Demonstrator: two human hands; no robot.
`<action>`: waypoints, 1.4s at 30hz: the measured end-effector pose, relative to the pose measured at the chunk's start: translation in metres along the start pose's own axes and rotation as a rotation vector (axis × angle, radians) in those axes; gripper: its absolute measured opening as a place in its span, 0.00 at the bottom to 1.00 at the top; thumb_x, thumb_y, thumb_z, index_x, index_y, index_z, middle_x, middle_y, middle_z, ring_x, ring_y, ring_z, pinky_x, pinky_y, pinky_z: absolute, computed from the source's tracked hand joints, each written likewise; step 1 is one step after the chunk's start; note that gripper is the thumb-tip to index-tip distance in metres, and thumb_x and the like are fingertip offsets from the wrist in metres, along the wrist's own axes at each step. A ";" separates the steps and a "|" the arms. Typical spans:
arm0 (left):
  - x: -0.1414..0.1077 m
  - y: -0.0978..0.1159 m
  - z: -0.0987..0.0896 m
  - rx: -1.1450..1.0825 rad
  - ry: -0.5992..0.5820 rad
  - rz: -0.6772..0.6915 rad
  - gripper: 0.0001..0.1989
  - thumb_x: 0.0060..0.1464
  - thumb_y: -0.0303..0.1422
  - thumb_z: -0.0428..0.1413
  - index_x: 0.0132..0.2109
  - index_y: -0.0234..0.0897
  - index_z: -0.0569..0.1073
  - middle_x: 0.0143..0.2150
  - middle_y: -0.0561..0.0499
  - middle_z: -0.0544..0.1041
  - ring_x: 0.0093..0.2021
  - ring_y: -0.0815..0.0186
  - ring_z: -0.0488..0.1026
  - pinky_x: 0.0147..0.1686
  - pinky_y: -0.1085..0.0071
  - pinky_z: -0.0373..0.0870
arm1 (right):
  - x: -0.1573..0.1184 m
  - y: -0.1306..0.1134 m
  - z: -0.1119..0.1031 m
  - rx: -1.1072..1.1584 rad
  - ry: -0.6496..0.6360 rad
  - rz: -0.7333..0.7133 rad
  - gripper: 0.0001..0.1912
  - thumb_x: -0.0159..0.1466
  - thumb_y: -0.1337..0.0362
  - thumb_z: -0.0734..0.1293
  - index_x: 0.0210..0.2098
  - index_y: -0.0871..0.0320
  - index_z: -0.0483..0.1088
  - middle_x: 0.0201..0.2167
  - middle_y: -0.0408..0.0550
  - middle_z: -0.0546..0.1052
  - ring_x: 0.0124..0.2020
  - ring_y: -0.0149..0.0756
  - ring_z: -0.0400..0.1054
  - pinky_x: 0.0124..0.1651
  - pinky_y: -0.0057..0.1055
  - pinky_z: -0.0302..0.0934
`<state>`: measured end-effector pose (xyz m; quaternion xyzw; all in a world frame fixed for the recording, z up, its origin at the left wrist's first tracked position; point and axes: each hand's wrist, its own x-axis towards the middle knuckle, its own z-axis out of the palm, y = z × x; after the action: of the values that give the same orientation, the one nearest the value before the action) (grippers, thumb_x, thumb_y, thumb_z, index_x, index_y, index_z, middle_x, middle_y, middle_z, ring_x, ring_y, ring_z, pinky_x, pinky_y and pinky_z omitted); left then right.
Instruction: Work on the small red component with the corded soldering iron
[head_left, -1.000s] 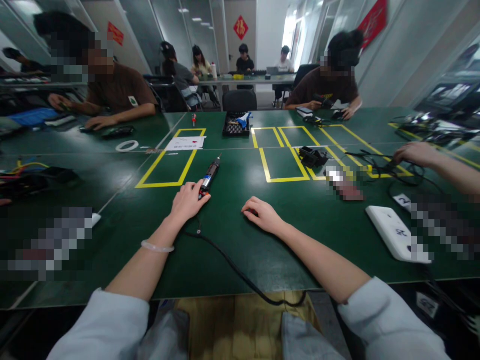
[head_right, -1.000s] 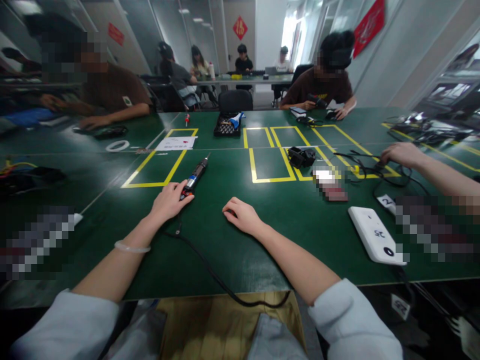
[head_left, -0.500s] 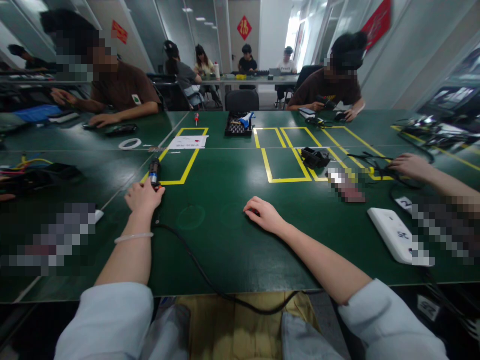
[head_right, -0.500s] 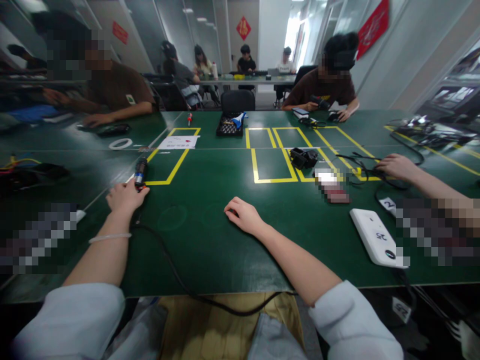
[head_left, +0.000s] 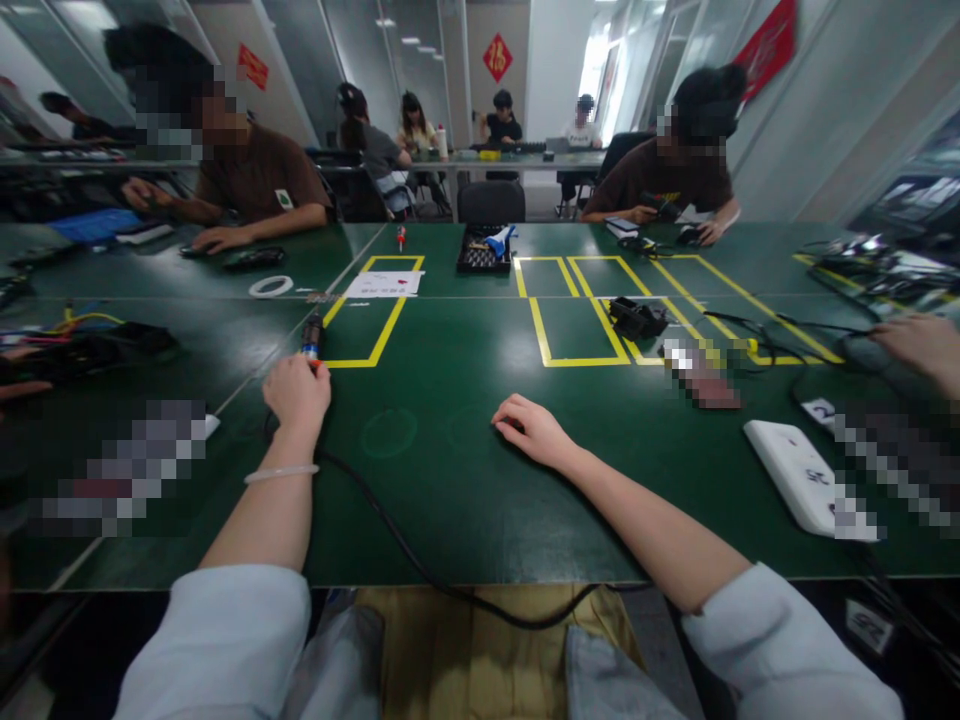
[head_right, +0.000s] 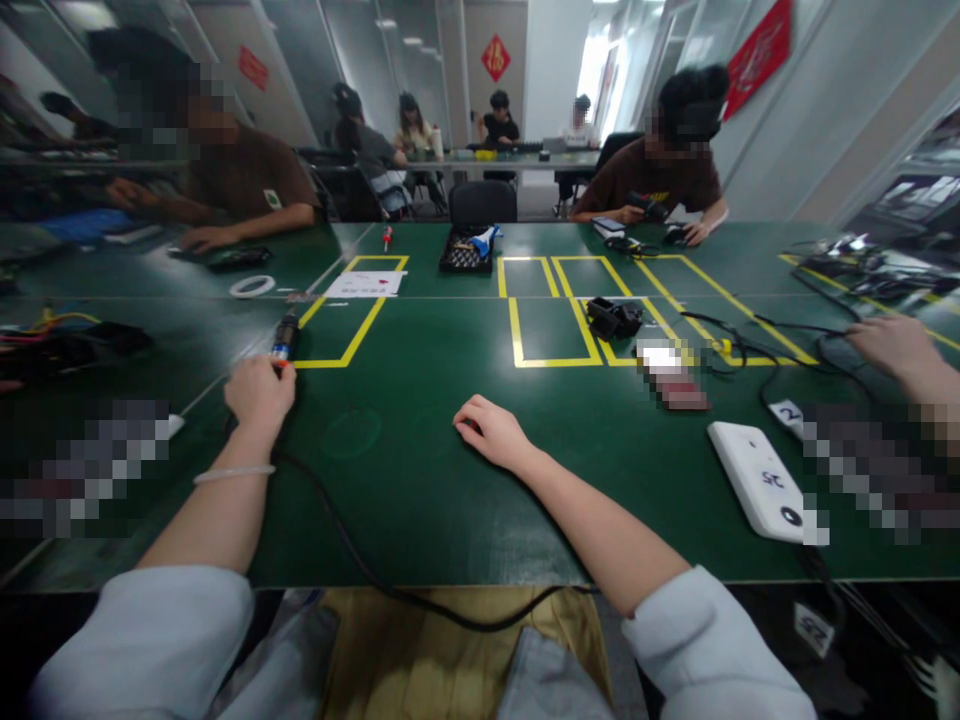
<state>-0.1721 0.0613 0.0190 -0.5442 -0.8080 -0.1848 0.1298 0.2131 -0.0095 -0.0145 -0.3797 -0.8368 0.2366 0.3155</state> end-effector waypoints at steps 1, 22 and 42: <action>-0.002 0.006 0.000 -0.059 0.001 0.035 0.18 0.61 0.38 0.47 0.49 0.30 0.72 0.47 0.40 0.74 0.45 0.55 0.69 0.44 0.61 0.64 | 0.000 0.000 0.000 0.006 0.001 0.002 0.06 0.65 0.68 0.63 0.38 0.57 0.72 0.38 0.46 0.71 0.36 0.30 0.67 0.40 0.27 0.60; -0.109 0.136 -0.022 -1.031 -1.099 0.643 0.23 0.56 0.40 0.56 0.56 0.33 0.67 0.38 0.48 0.76 0.37 0.65 0.73 0.39 0.68 0.69 | 0.002 -0.004 0.005 0.044 -0.018 -0.038 0.05 0.63 0.65 0.66 0.39 0.57 0.68 0.36 0.45 0.71 0.33 0.30 0.65 0.37 0.26 0.60; -0.115 0.137 -0.024 -1.004 -0.870 0.743 0.09 0.54 0.34 0.58 0.41 0.35 0.71 0.38 0.50 0.74 0.38 0.67 0.72 0.41 0.69 0.69 | 0.002 0.002 0.008 0.086 0.023 0.022 0.08 0.60 0.68 0.67 0.40 0.57 0.66 0.34 0.42 0.70 0.32 0.30 0.65 0.37 0.27 0.60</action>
<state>-0.0020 0.0012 0.0148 -0.7979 -0.3688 -0.2431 -0.4101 0.2072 -0.0083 -0.0202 -0.3775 -0.8180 0.2713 0.3387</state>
